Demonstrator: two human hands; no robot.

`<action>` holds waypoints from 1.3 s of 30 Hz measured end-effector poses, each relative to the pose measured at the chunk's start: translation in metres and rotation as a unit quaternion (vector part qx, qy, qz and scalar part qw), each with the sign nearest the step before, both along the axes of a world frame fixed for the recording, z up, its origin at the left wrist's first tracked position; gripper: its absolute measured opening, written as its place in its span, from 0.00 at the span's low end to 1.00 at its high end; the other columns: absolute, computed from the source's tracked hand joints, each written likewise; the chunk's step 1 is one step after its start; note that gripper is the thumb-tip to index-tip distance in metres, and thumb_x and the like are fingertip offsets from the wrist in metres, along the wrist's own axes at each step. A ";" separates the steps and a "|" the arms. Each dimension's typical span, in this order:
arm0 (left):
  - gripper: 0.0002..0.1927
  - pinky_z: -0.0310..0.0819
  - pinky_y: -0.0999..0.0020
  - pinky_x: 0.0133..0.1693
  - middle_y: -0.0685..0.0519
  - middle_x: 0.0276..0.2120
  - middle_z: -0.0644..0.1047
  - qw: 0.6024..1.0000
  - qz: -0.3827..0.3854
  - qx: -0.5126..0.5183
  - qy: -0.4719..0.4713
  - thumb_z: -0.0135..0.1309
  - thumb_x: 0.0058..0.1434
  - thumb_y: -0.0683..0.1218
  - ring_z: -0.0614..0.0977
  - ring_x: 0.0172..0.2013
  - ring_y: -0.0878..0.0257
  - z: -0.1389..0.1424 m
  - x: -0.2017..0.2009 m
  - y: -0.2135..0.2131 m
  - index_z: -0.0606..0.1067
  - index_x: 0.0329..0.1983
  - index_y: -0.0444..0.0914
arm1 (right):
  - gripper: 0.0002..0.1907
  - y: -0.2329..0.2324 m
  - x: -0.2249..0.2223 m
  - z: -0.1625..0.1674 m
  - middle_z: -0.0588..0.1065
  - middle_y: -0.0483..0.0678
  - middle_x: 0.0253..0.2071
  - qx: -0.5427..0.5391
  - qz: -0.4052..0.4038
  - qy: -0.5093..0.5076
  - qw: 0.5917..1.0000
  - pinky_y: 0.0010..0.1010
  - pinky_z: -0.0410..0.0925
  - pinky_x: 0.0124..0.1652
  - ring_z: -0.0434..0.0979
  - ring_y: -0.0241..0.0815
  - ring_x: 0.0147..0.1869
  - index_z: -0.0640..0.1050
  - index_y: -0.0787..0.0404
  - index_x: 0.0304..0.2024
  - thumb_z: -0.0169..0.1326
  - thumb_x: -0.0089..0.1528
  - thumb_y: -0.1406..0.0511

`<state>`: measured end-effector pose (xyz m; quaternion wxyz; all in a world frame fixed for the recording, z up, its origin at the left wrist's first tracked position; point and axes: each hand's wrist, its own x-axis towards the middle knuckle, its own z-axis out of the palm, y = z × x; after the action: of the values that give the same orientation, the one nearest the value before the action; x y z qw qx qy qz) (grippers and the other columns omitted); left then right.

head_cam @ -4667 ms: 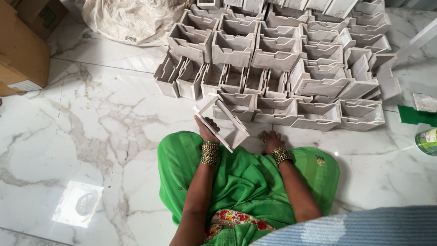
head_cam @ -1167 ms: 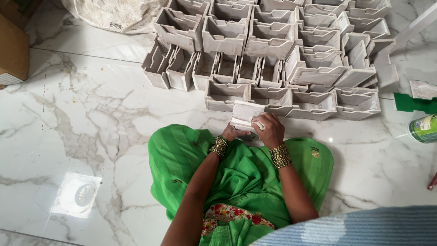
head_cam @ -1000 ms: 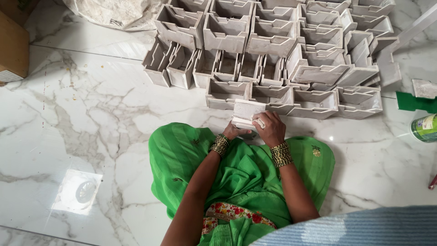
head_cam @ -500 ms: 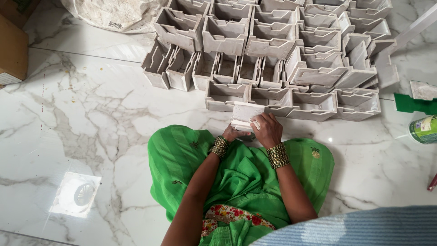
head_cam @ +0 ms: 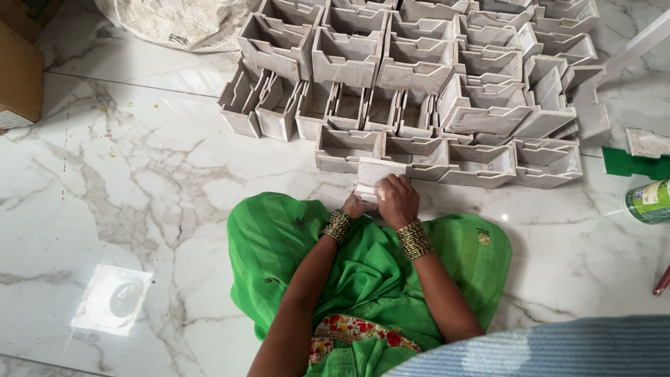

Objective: The person sits on the floor and assembles small white boxes one at a time, folding and pressing the flaps of each box by hand and placing the finished box into a large grid arrangement of boxes on the floor. The grid of assembled boxes grows as the person works through the pile.

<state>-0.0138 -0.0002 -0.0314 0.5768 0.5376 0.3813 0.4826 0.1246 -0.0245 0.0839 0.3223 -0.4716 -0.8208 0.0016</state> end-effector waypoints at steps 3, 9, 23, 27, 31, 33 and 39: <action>0.21 0.78 0.63 0.50 0.45 0.48 0.81 0.986 0.040 0.110 0.120 0.63 0.59 0.41 0.82 0.48 0.58 0.001 -0.001 0.002 0.73 0.55 0.31 | 0.06 0.003 -0.017 0.003 0.74 0.44 0.32 -0.001 0.045 -0.005 0.999 0.40 0.69 0.38 0.74 0.48 0.41 0.78 0.56 0.28 0.64 0.54 0.68; 0.20 0.77 0.63 0.50 0.46 0.48 0.79 0.991 0.035 0.109 0.070 0.57 0.64 0.42 0.81 0.49 0.58 0.003 0.000 0.004 0.69 0.57 0.32 | 0.06 0.014 -0.034 0.008 0.75 0.43 0.33 -0.011 0.093 0.012 0.996 0.39 0.70 0.38 0.74 0.48 0.42 0.78 0.56 0.28 0.64 0.51 0.67; 0.29 0.79 0.65 0.50 0.48 0.47 0.83 0.999 -0.016 -0.007 -0.034 0.73 0.49 0.41 0.83 0.47 0.62 -0.009 0.003 0.001 0.77 0.54 0.29 | 0.05 0.012 0.038 0.011 0.77 0.41 0.33 -0.040 0.051 0.019 0.998 0.38 0.71 0.38 0.76 0.47 0.40 0.80 0.54 0.28 0.66 0.51 0.66; 0.33 0.79 0.64 0.50 0.47 0.48 0.81 1.000 0.013 0.007 0.025 0.73 0.49 0.41 0.82 0.46 0.62 -0.009 0.001 0.002 0.73 0.57 0.30 | 0.05 0.021 0.010 0.003 0.77 0.41 0.33 -0.059 0.080 0.014 0.995 0.38 0.72 0.38 0.76 0.47 0.40 0.81 0.53 0.28 0.66 0.52 0.66; 0.36 0.77 0.64 0.52 0.47 0.53 0.78 0.991 0.050 0.095 0.074 0.70 0.54 0.40 0.80 0.52 0.61 -0.005 -0.002 0.003 0.66 0.64 0.31 | 0.06 0.033 -0.023 -0.005 0.78 0.41 0.34 -0.049 0.111 -0.004 0.993 0.39 0.71 0.36 0.77 0.46 0.42 0.80 0.54 0.27 0.66 0.51 0.67; 0.37 0.77 0.64 0.50 0.47 0.52 0.78 0.993 0.056 0.082 0.070 0.69 0.54 0.40 0.80 0.49 0.60 -0.002 0.000 0.002 0.65 0.65 0.31 | 0.06 0.036 -0.026 -0.006 0.78 0.41 0.33 -0.056 0.120 0.003 0.991 0.39 0.71 0.36 0.77 0.46 0.42 0.80 0.54 0.26 0.67 0.50 0.66; 0.31 0.81 0.66 0.47 0.45 0.47 0.81 1.000 0.020 -0.012 -0.014 0.69 0.51 0.38 0.83 0.45 0.60 0.000 0.011 -0.007 0.71 0.58 0.30 | 0.04 0.025 0.014 -0.003 0.78 0.40 0.34 -0.084 0.083 0.031 0.993 0.38 0.72 0.39 0.77 0.45 0.42 0.81 0.52 0.27 0.66 0.53 0.65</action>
<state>-0.0024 -0.0070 -0.0314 0.5787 0.5163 0.3899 0.4965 0.1382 0.0000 0.0805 0.3053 -0.4272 -0.8437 0.1116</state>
